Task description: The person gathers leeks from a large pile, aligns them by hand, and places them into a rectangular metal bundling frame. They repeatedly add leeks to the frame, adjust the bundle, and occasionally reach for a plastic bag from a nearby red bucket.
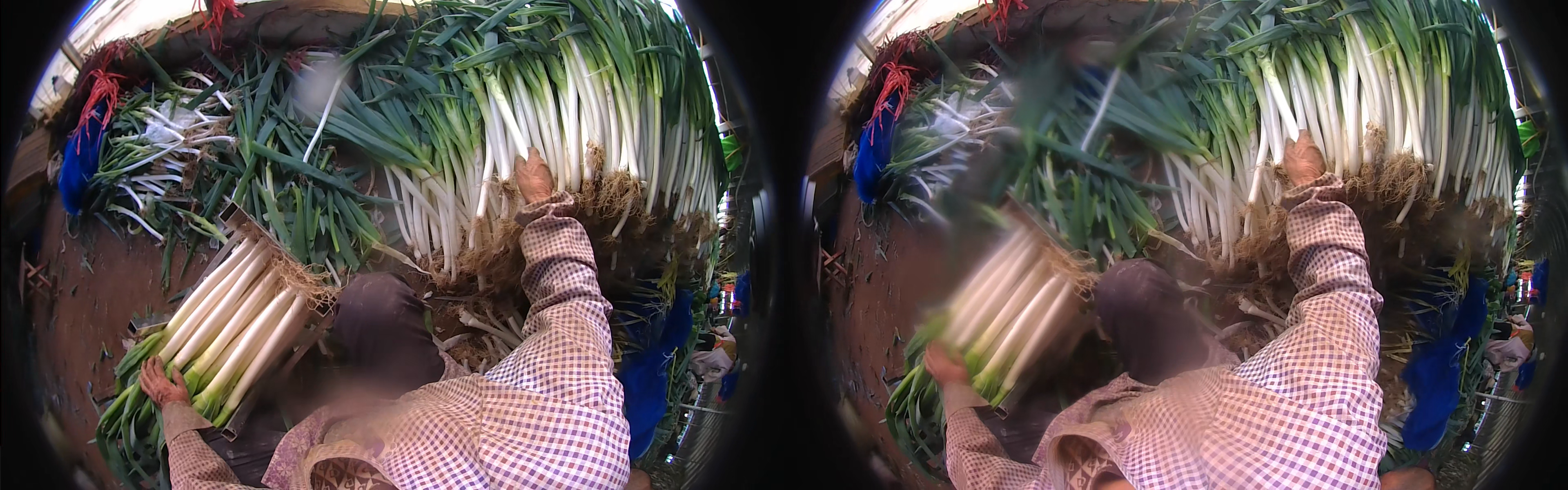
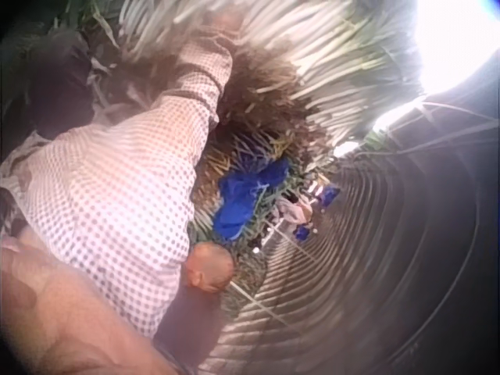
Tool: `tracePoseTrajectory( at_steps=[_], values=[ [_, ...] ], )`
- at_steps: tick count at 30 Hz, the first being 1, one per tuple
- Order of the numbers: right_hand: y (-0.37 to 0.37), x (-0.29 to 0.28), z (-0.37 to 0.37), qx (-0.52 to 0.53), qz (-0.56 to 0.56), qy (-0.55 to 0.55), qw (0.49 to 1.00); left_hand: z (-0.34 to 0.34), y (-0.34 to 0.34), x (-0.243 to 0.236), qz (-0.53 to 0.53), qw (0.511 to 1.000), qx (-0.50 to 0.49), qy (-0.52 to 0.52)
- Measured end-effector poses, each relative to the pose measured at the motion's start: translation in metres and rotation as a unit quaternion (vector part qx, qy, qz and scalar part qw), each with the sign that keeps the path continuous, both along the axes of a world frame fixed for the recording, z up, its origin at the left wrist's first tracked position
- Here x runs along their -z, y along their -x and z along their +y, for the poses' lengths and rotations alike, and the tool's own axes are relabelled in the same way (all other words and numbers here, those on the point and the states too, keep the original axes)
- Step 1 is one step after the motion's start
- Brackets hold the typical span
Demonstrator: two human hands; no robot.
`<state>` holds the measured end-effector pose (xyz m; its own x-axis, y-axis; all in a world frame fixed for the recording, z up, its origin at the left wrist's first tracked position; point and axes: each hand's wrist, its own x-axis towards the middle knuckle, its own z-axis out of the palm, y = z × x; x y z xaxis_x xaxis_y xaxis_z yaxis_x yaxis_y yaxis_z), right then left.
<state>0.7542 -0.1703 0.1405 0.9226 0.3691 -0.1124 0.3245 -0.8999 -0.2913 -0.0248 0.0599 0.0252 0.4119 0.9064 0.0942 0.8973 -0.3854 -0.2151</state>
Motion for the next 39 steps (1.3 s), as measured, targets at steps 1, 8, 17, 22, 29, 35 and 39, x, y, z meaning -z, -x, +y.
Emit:
tracePoseTrajectory(
  at_steps=[1,8,17,22,29,35,39],
  values=[
    [0.014,0.009,0.012,-0.005,-0.009,-0.094,0.996,0.000,-0.005,-0.004,-0.009,1.000,-0.008,0.017],
    [0.180,-0.015,0.049,0.068,0.326,-0.468,0.818,0.005,-0.021,-0.036,0.059,0.983,-0.048,0.167],
    [0.364,-0.079,0.051,-0.125,0.505,-0.549,0.654,-0.038,0.043,-0.138,0.181,0.975,-0.035,0.121],
    [0.417,-0.091,0.031,-0.399,0.579,-0.433,0.564,-0.060,0.122,-0.172,0.235,0.921,-0.248,0.186],
    [0.442,-0.020,0.129,-0.753,0.270,-0.345,0.490,-0.099,0.183,-0.160,0.219,0.876,-0.414,0.111],
    [0.380,0.093,0.184,-0.785,0.026,-0.011,0.619,-0.143,0.098,-0.168,-0.049,0.922,-0.289,0.253],
    [0.381,0.099,0.185,-0.751,-0.017,0.050,0.658,-0.134,0.020,-0.192,-0.143,0.878,-0.220,0.401]
  ],
)
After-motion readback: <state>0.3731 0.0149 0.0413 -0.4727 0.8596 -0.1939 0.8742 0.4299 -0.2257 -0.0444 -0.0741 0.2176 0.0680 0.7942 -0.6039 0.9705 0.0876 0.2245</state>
